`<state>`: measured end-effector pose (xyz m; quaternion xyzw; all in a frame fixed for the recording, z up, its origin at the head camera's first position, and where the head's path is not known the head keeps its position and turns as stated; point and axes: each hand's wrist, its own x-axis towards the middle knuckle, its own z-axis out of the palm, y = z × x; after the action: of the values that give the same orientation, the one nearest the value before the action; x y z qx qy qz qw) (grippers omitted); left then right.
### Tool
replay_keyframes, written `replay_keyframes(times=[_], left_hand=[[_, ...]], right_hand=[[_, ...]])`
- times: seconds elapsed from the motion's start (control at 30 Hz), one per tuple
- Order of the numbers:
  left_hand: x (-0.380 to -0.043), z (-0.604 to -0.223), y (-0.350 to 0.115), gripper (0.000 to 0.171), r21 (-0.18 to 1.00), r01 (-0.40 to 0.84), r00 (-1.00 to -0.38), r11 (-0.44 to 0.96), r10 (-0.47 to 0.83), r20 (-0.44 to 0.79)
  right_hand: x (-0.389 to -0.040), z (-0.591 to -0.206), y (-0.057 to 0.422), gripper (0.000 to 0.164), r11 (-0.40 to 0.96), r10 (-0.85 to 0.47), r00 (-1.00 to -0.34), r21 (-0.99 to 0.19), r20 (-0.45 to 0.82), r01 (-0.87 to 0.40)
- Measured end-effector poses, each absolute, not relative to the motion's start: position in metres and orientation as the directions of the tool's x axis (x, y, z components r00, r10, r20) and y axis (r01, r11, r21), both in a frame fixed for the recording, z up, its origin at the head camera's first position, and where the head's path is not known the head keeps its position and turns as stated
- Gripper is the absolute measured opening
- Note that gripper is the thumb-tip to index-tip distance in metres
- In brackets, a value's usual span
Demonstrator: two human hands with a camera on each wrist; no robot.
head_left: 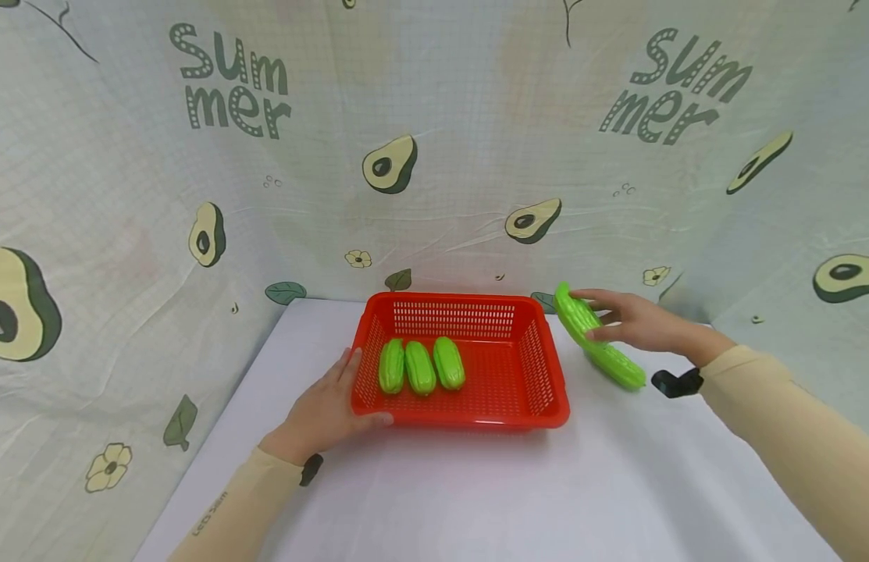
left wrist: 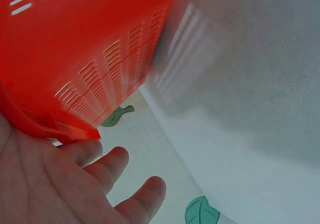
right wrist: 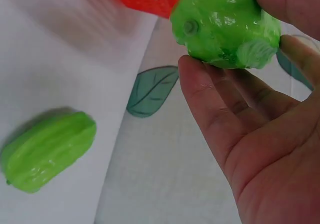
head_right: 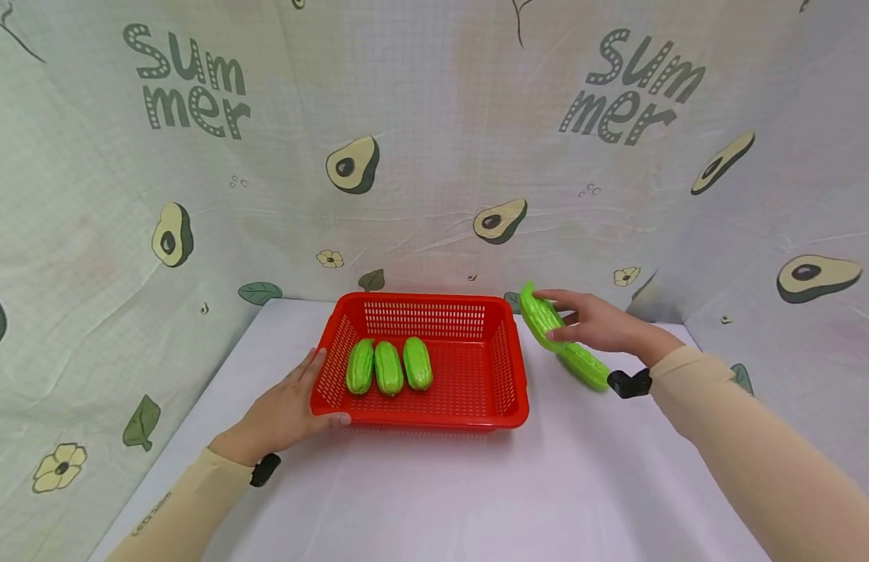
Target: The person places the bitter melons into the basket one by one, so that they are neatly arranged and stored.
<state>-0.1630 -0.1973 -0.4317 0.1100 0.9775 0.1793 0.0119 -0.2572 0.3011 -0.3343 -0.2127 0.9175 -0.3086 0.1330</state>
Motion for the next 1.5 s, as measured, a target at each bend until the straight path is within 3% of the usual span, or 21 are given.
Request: replay_keyframes(times=[0.4, 0.67, 0.9, 1.5], left_hand=[[-0.164, -0.434, -0.198, 0.132, 0.357, 0.206, -0.976, 0.911, 0.216, 0.013], [-0.165, -0.436, -0.199, 0.131, 0.352, 0.214, -0.975, 0.911, 0.221, 0.021], [-0.166, -0.438, -0.200, 0.133, 0.357, 0.211, -0.976, 0.910, 0.219, 0.021], [-0.164, -0.435, -0.200, 0.132, 0.358, 0.220, -0.974, 0.907, 0.224, 0.032]], right_hand=[[-0.288, -0.340, 0.223, 0.070, 0.626, -0.585, -0.790, -0.722, -0.183, -0.296], [-0.302, -0.363, 0.180, 0.070, 0.676, -0.608, -0.756, -0.657, -0.242, -0.334], [-0.306, -0.380, 0.152, 0.069, 0.722, -0.568, -0.760, -0.634, -0.316, -0.276], [-0.301, -0.402, 0.129, 0.064, 0.790, -0.572, -0.724, -0.495, -0.386, -0.360]])
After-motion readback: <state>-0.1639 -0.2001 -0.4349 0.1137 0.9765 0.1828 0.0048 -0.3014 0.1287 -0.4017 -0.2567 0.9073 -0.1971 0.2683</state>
